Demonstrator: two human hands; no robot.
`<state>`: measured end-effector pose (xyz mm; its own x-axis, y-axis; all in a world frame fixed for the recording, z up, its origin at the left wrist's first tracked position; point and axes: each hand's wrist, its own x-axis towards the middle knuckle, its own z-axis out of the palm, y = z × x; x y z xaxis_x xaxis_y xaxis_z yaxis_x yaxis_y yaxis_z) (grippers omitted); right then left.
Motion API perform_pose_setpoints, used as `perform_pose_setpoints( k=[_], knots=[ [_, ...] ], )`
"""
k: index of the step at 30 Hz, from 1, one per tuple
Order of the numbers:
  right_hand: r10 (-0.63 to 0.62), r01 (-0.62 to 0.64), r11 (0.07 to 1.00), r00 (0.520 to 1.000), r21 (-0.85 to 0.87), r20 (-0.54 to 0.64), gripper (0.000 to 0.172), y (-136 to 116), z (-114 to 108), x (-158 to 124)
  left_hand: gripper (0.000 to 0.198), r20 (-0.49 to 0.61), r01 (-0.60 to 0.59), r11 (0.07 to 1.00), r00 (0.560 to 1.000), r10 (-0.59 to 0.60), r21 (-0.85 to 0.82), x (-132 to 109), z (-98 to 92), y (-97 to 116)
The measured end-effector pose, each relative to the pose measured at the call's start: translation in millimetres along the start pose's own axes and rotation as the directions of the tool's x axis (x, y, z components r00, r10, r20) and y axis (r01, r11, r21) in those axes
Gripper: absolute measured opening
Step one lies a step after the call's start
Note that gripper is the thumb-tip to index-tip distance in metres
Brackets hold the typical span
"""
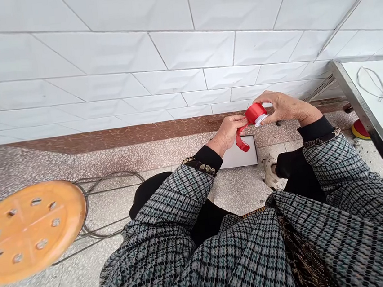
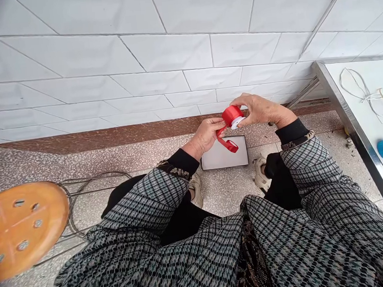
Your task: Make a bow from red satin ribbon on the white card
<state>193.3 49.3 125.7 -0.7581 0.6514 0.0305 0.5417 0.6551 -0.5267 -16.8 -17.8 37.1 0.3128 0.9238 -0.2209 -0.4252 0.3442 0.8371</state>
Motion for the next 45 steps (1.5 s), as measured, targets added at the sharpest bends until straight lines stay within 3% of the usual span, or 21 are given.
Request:
perform_pose_setpoints(
  k=[3, 7, 11, 13, 16, 19, 22, 29, 40, 45],
  knots=[
    [-0.046, 0.047, 0.995, 0.999, -0.084, 0.017, 0.050, 1, 3, 1, 0.022, -0.019, 0.051, 0.998, 0.998, -0.052, -0.028, -2, 1.3, 4],
    [-0.073, 0.082, 0.961, 0.996, -0.265, 0.044, 0.037, -8, 12, 3, 0.042, -0.015, 0.062, 0.998, 0.998, -0.062, -0.002, -7, 5.0, 4],
    [-0.058, 0.060, 0.930, 0.998, -0.363, 0.016, 0.035, -13, 21, 5, 0.047, -0.120, 0.088, 0.995, 0.989, -0.082, 0.044, -8, 9.8, -1],
    [-0.052, 0.050, 0.967, 0.999, -0.249, -0.005, 0.039, -10, 24, 5, 0.046, -0.136, 0.074, 0.997, 0.988, -0.076, -0.019, -7, 11.6, -2],
    [-0.009, 0.012, 0.994, 1.000, 0.111, -0.027, 0.050, -5, 27, 7, 0.044, -0.120, 0.033, 0.986, 0.991, -0.052, -0.161, -8, 14.2, 0],
    [0.049, -0.035, 0.905, 0.999, 0.425, -0.022, 0.060, -5, 32, 8, 0.042, -0.113, 0.033, 0.968, 0.992, -0.063, -0.249, -12, 17.6, 5],
    [0.083, -0.055, 0.825, 0.996, 0.563, -0.025, 0.064, -11, 36, 9, 0.040, -0.094, 0.035, 0.960, 0.994, -0.063, -0.279, -15, 20.2, 9],
    [0.114, -0.074, 0.772, 0.993, 0.632, -0.023, 0.064, -14, 31, 9, 0.043, -0.045, 0.004, 0.966, 0.999, -0.016, -0.260, -13, 16.1, 4],
    [0.085, -0.112, 0.832, 0.994, 0.544, 0.074, 0.058, -13, 19, 5, 0.053, 0.028, -0.034, 0.994, 0.999, 0.037, -0.107, -5, 6.2, -2],
    [0.030, -0.085, 0.853, 0.993, 0.515, 0.114, 0.056, -16, 10, 1, 0.059, 0.062, 0.020, 0.999, 0.998, -0.023, 0.040, -5, -2.8, 2]
  ],
)
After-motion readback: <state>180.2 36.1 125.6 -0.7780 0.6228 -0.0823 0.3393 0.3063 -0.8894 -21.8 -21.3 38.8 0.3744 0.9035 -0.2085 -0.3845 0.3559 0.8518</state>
